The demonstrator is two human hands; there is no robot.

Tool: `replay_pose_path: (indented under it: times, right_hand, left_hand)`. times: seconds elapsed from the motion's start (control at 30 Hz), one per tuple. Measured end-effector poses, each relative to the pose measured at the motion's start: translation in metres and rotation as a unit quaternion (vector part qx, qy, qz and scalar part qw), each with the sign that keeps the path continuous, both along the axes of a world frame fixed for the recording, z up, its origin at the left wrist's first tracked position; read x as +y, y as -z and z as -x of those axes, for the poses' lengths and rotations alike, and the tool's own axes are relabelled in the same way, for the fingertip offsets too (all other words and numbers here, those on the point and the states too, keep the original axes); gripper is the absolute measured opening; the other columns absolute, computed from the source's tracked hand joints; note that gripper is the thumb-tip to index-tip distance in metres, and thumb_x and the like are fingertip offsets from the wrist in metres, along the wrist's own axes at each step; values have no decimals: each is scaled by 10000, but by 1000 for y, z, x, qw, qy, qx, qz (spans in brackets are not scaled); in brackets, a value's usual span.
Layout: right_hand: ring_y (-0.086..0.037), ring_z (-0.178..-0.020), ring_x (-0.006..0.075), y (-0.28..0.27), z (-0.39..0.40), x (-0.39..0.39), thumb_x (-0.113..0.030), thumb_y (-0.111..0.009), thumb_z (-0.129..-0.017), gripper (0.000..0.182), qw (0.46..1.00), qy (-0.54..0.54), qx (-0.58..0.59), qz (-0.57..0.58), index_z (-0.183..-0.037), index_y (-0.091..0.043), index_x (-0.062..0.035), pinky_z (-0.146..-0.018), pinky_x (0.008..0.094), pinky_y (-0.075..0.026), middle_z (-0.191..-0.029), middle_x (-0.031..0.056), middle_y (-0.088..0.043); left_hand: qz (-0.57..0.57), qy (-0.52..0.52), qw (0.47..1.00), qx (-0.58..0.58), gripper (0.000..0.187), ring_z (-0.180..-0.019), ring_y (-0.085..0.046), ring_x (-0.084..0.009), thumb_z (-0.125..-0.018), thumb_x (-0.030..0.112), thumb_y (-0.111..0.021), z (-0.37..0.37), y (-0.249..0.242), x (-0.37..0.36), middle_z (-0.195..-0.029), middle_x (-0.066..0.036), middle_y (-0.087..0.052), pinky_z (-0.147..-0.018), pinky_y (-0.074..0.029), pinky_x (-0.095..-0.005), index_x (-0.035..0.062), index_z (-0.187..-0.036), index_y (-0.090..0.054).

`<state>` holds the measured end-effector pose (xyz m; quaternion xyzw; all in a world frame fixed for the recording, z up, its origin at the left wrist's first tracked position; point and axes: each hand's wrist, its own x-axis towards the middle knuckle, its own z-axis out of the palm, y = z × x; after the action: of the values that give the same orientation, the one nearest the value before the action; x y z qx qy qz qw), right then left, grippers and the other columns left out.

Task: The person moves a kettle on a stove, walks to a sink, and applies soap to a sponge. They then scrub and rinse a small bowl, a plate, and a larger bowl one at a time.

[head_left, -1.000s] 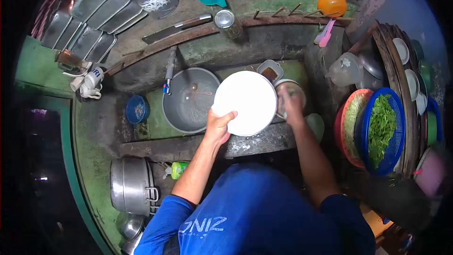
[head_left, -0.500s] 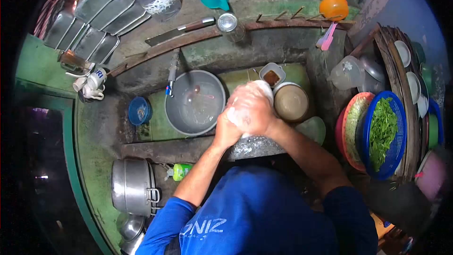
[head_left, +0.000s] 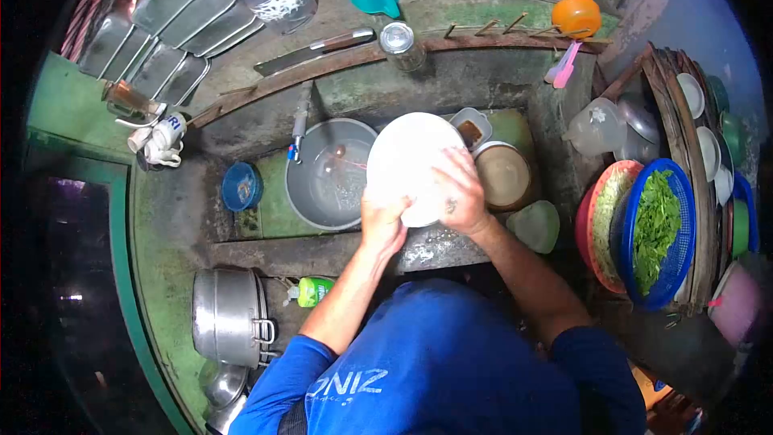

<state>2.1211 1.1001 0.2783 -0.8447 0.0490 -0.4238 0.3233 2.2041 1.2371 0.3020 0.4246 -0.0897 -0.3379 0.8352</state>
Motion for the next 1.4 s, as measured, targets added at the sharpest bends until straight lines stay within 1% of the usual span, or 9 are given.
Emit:
replay_pose_path:
  times: [0.13, 0.23, 0.37, 0.53, 0.6, 0.67, 0.93, 1.17, 1.4]
  right_hand:
    - [-533, -1135, 300, 28, -20, -11, -225, -518, -923, 352, 931, 138, -59, -333, -1165, -584, 22, -1000, 380, -394, -1215, 179, -572]
    - [-577, -1014, 221, -4, -29, -23, -451, -541, -910, 429, 555, -85, -135, -816, -1090, -597, -66, -888, 346, -456, -1035, 92, -622]
    - [-591, -1075, 295, -23, 15, -46, -257, -521, -851, 484, 491, -297, -18, -819, -1233, -517, 40, -959, 418, -461, -1172, 162, -607]
    - [-559, -1126, 282, 41, 45, -28, -105, -491, -764, 516, 653, -143, -18, -744, -1265, -471, 13, -961, 399, -464, -1194, 143, -573]
    - [-574, -1054, 264, 33, 43, -2, -49, -489, -742, 465, 645, -108, -87, -752, -1203, -490, 10, -921, 376, -479, -1115, 126, -574]
    - [-590, -943, 233, 29, 35, 25, 21, -502, -709, 403, 631, -29, -162, -758, -1111, -516, -12, -849, 349, -503, -990, 104, -574]
    - [-632, -929, 228, 80, 53, -28, -19, -626, -760, 506, 653, -95, 35, -751, -1239, -460, -31, -770, 378, -538, -1065, 147, -606]
    - [-608, -1005, 304, -4, 0, -47, -149, -675, -832, 407, 972, 6, 231, -52, -1162, -495, 6, -868, 380, -481, -1067, 169, -617]
    - [-178, -1411, 410, 16, -13, 21, -300, -433, -928, 624, 972, -59, 226, 9, -1431, -270, 30, -1129, 549, -115, -1492, 262, -244]
  left_hand:
    - [-167, 47, 964, -202, 337, -868, -645, -176, -723, -44, -672, 5, -6, 6, -959, -66, -653, -784, -523, -314, -30, -1051, -598]
    - [-225, 83, 797, -554, 203, -791, -675, -196, -677, -23, -700, 2, 4, 10, -954, -91, -701, -732, -521, -287, 33, -865, -646]
    - [-170, 172, 606, -758, 255, -987, -668, -214, -618, -57, -674, -34, -20, 15, -1090, -38, -689, -897, -522, -356, 61, -843, -648]
    - [-298, 67, 620, -723, 430, -1285, -458, -315, -748, 2, -634, -45, -14, 32, -1414, -197, -431, -1086, -340, -473, 94, -1167, -630]
    - [-162, 57, 936, -306, 503, -1331, -381, -346, -935, 153, -516, -20, 25, 35, -1487, -216, -292, -1054, -373, -472, 67, -1405, -361]
    - [-13, 88, 990, 113, 563, -1216, -507, -295, -973, 198, -482, 5, 30, 26, -1357, -168, -450, -958, -462, -423, 63, -1448, -211]
    - [-206, 135, 965, -93, 546, -1102, -556, -205, -763, -126, -503, -18, 44, 34, -1182, -130, -570, -953, -440, -339, -20, -1292, -418]
    - [-263, 233, 915, -200, 572, -1097, -556, -209, -775, -78, -529, -8, 28, 25, -1201, -143, -572, -933, -439, -333, -30, -1330, -399]
    - [-282, 175, 899, -287, 626, -1216, -470, -246, -734, -96, -480, 1, 38, 13, -1258, -167, -520, -1044, -337, -337, -23, -1347, -379]
